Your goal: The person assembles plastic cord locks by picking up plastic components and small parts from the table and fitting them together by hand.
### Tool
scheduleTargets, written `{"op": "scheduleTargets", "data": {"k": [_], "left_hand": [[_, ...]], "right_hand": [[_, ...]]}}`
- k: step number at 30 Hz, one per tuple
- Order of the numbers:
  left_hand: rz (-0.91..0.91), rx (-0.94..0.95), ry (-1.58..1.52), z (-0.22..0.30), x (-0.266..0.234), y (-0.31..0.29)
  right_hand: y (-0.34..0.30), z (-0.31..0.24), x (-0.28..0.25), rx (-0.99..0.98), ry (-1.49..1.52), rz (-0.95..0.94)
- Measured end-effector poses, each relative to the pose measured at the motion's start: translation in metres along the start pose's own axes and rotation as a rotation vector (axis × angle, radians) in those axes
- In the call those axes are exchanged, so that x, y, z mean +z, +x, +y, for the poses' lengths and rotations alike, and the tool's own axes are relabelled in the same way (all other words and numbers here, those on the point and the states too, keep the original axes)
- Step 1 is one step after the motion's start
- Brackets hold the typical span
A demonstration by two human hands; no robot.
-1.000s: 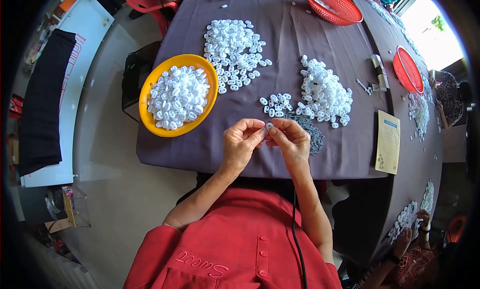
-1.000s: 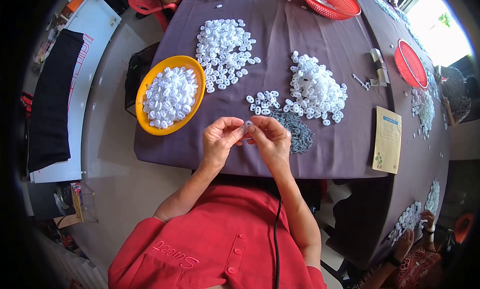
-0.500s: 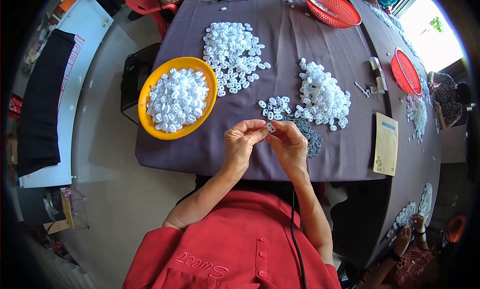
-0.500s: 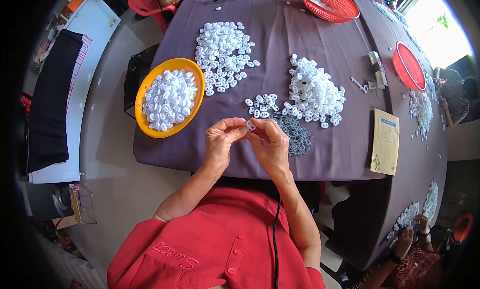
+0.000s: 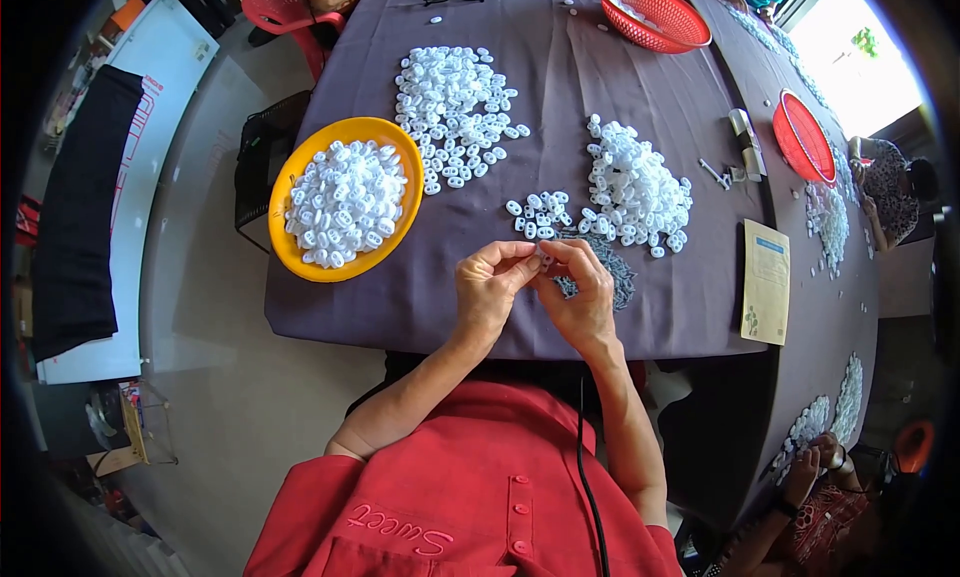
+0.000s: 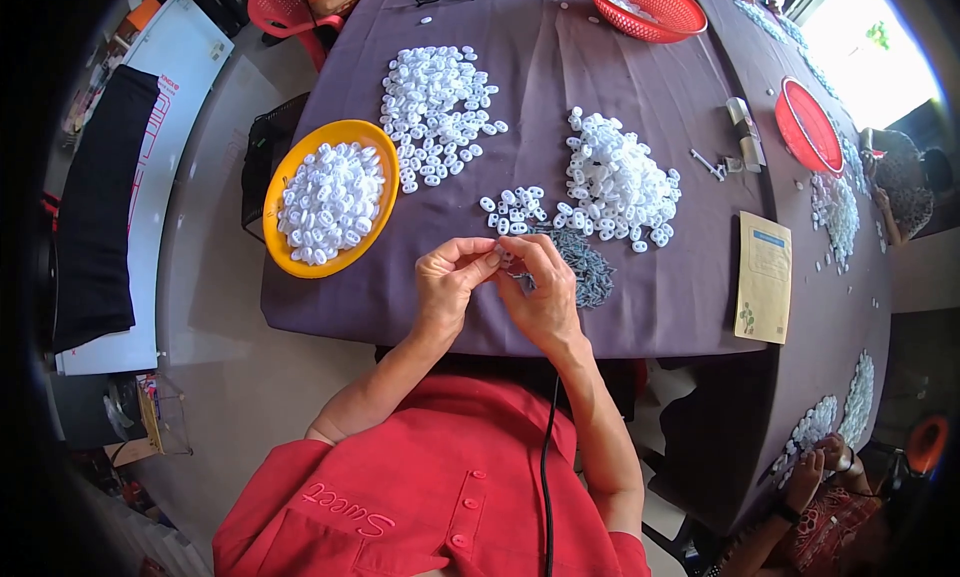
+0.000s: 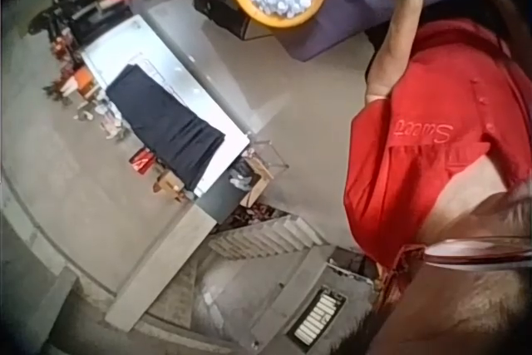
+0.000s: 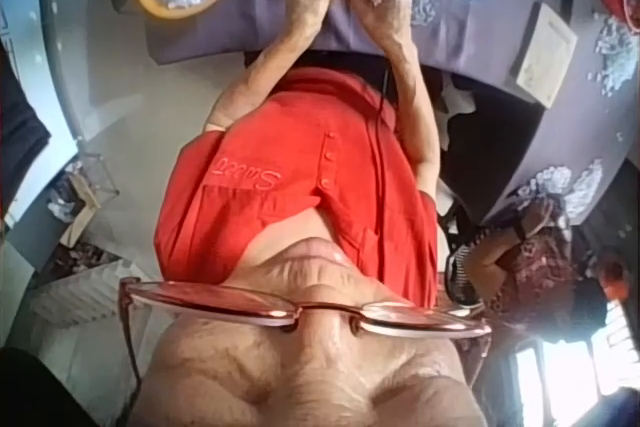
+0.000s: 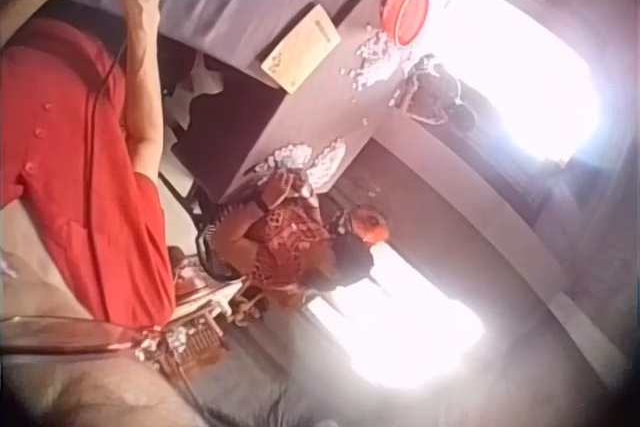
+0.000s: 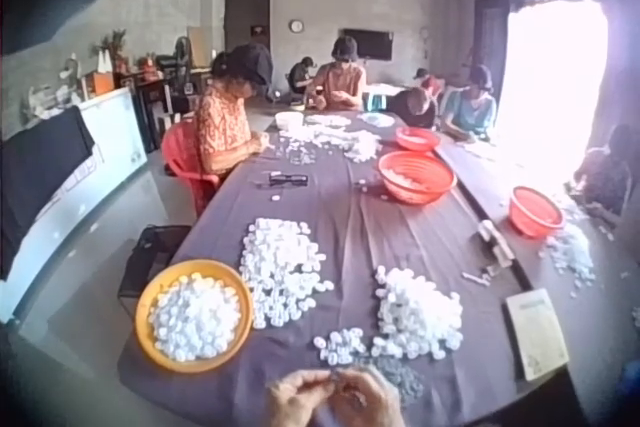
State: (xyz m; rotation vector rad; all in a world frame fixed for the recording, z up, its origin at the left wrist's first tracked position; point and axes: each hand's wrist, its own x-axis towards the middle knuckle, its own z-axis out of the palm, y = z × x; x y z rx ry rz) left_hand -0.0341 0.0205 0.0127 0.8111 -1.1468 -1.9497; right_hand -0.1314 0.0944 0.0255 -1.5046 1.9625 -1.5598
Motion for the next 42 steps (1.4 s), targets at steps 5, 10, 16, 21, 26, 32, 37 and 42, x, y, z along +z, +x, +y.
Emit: {"op": "scheduleTargets", "data": {"k": [5,10,16,21,26,32,37,42], "left_hand": [[-0.001,0.027,0.002,-0.003,0.002,-0.004],[-0.036,-0.1,0.027,0.002,-0.003,0.0],[-0.13,-0.082,0.09,0.009,-0.005,0.006],[-0.117,0.035,0.122,0.009,-0.004,0.003],[-0.083,0.073,0.149,0.007,-0.003,0.0],[-0.072,0.094,0.094,0.007,0.0,-0.004],[-0.072,0.075,0.158,0.004,-0.004,-0.002],[-0.066,0.082,0.16,0.002,-0.006,-0.002]], "right_hand": [[0.0,0.0,0.003,0.022,-0.054,0.059],[-0.001,0.002,0.0,-0.014,-0.073,0.022],[-0.001,0.0,-0.001,0.025,-0.041,-0.009],[0.0,-0.003,-0.001,0.022,-0.047,-0.01],[0.001,-0.004,-0.002,0.021,-0.05,0.0],[0.0,0.001,-0.005,0.008,-0.053,-0.039],[-0.001,-0.001,-0.005,0.021,-0.027,-0.052],[-0.001,-0.003,-0.003,0.025,-0.024,-0.028]]}}
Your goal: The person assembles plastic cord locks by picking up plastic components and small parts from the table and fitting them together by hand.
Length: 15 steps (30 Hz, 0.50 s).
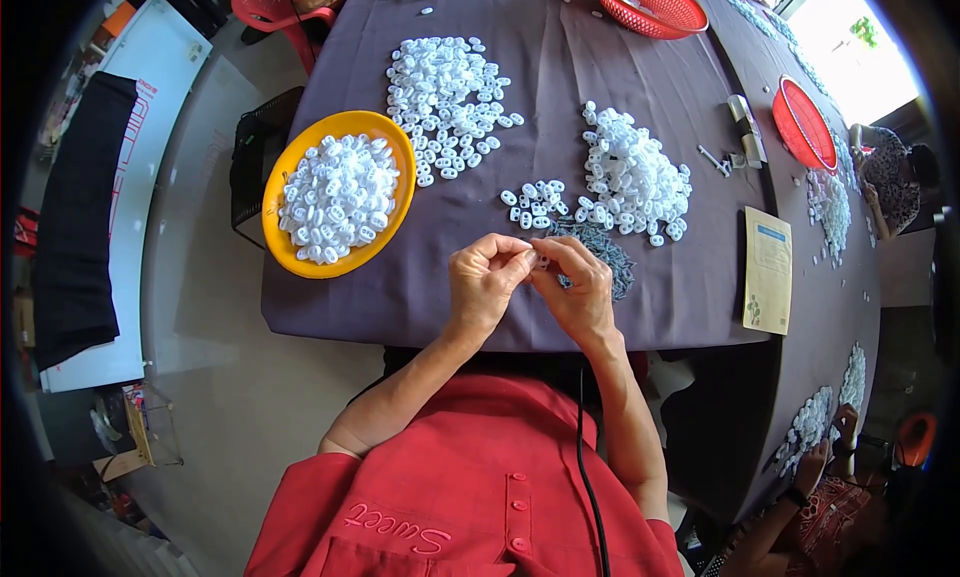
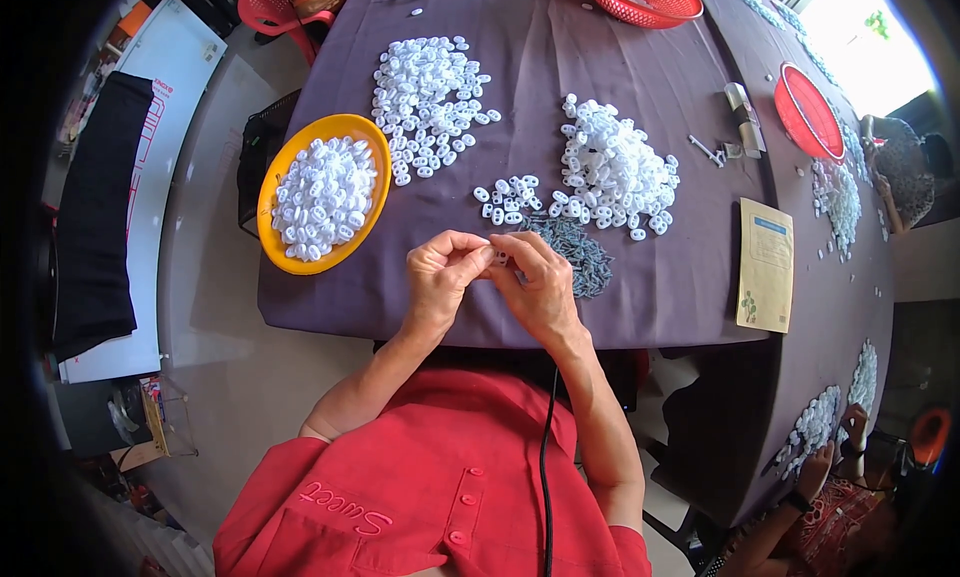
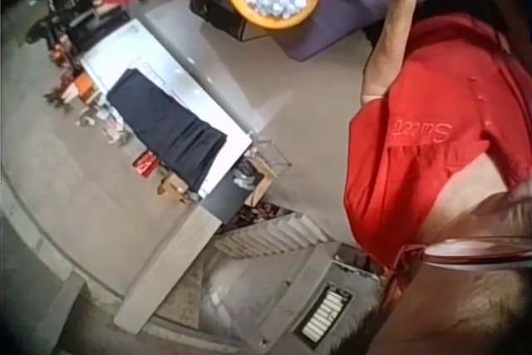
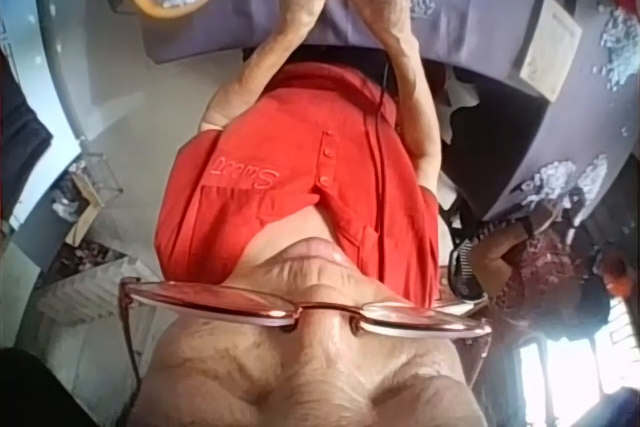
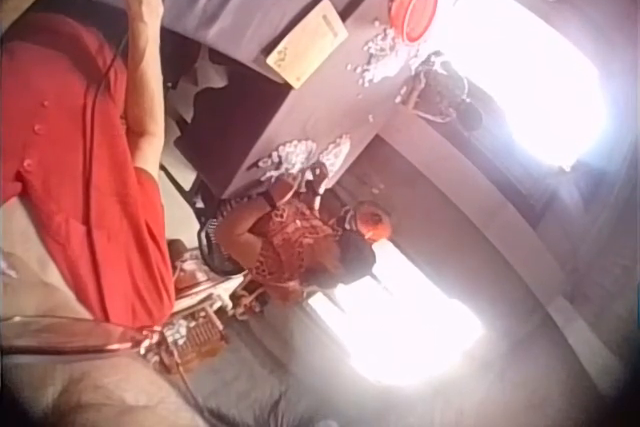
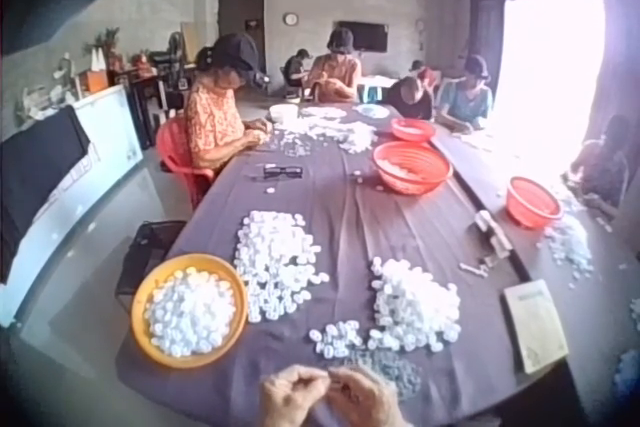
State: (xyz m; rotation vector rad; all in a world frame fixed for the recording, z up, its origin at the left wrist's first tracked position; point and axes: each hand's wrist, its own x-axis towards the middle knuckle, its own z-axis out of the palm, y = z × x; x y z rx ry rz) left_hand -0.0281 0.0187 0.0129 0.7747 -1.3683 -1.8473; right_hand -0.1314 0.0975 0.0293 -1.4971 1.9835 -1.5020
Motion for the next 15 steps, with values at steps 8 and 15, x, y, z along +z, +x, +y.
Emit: {"op": "scheduleTargets", "data": {"k": [8,15], "left_hand": [[0.041,-0.049,-0.053,0.006,0.005,-0.003],[0.056,-0.079,-0.093,0.005,0.003,-0.003]], "right_hand": [[-0.003,0.007,0.003,-0.048,-0.009,-0.006],[-0.004,0.012,0.005,-0.129,-0.077,-0.003]]}}
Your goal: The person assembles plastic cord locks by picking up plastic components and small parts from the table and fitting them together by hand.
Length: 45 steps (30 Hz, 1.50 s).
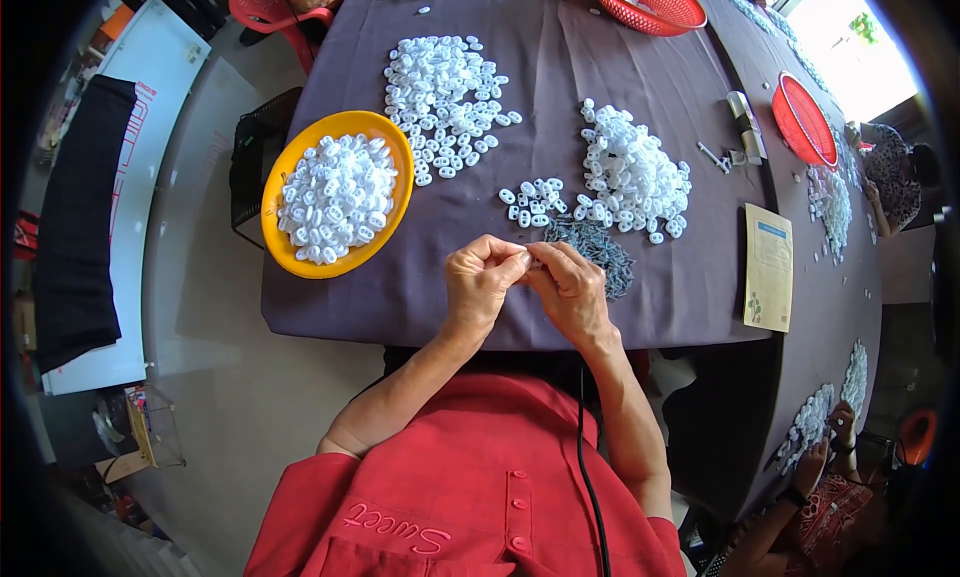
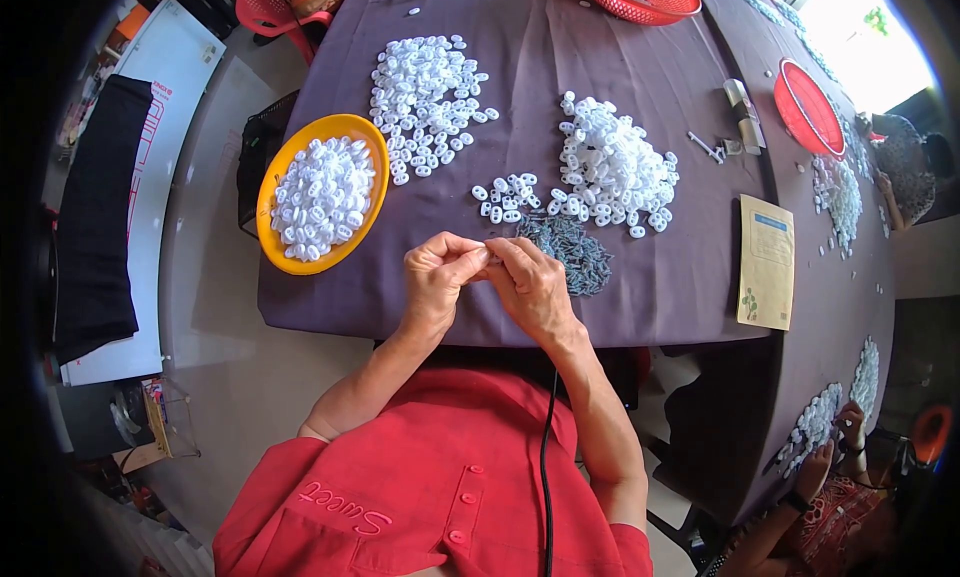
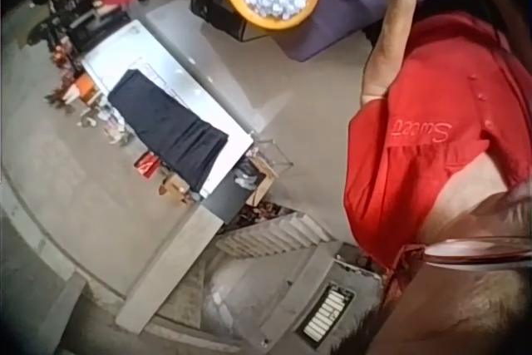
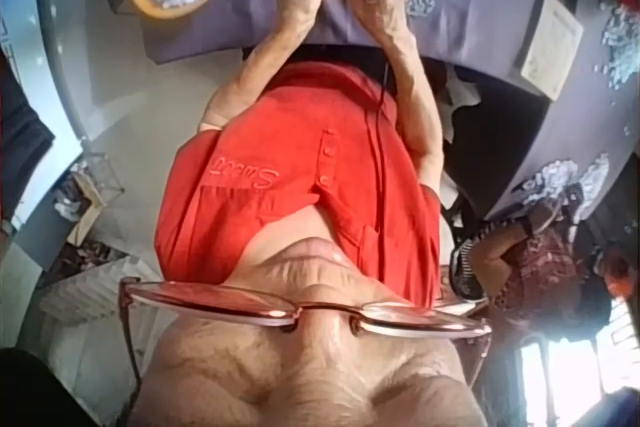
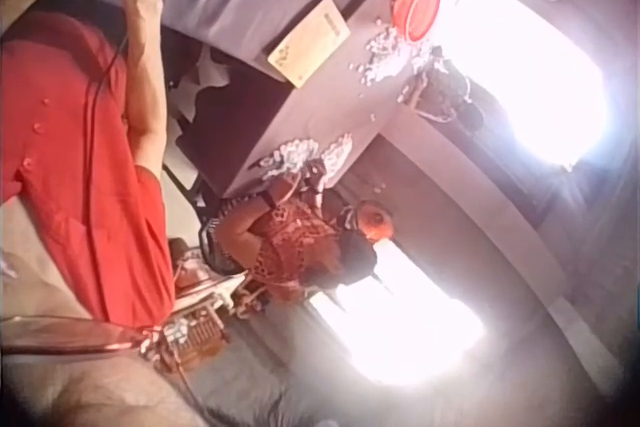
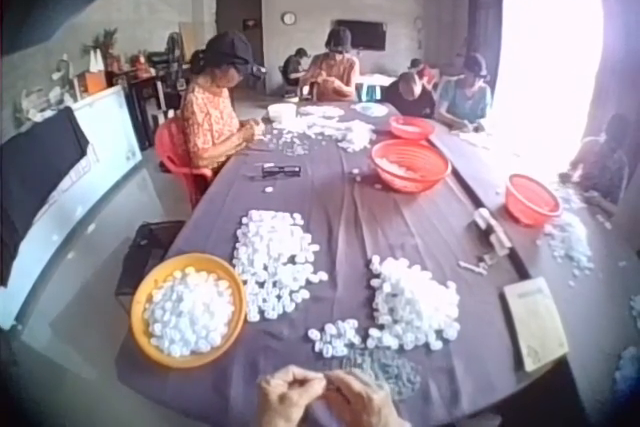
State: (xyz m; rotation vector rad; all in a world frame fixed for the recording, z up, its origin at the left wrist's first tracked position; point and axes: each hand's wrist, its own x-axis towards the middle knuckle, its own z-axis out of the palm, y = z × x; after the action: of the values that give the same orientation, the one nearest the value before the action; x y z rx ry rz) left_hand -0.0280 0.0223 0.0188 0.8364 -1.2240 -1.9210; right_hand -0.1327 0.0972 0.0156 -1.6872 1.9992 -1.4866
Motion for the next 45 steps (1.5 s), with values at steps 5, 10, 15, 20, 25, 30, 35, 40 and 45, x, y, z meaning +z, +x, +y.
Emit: {"op": "scheduleTargets", "data": {"k": [5,10,15,20,25,30,35,40,45], "left_hand": [[0.019,0.008,-0.004,-0.002,0.001,-0.001],[0.013,0.005,-0.023,-0.005,-0.001,0.003],[0.007,-0.126,-0.082,-0.004,-0.004,0.005],[-0.015,-0.184,-0.117,-0.003,-0.007,0.007],[-0.014,-0.15,-0.055,-0.006,-0.009,0.006],[0.001,-0.124,-0.042,-0.008,-0.01,0.004],[0.029,-0.094,-0.014,-0.008,-0.008,0.001],[0.06,-0.125,-0.091,-0.005,-0.007,0.0],[0.077,-0.146,-0.131,-0.007,-0.012,0.005]], "right_hand": [[0.0,0.002,0.0,-0.022,-0.021,-0.008],[0.004,0.004,0.002,-0.022,0.013,0.032],[-0.002,0.01,0.006,0.121,0.102,0.039],[-0.003,0.011,0.007,0.154,0.117,0.008],[-0.001,0.008,0.006,0.178,0.122,-0.027],[-0.003,0.005,0.009,0.154,0.131,0.002],[-0.004,0.002,0.011,0.175,0.121,0.026],[-0.004,0.002,0.013,0.203,0.133,0.026],[-0.017,0.006,0.025,0.245,0.321,0.081]]}}
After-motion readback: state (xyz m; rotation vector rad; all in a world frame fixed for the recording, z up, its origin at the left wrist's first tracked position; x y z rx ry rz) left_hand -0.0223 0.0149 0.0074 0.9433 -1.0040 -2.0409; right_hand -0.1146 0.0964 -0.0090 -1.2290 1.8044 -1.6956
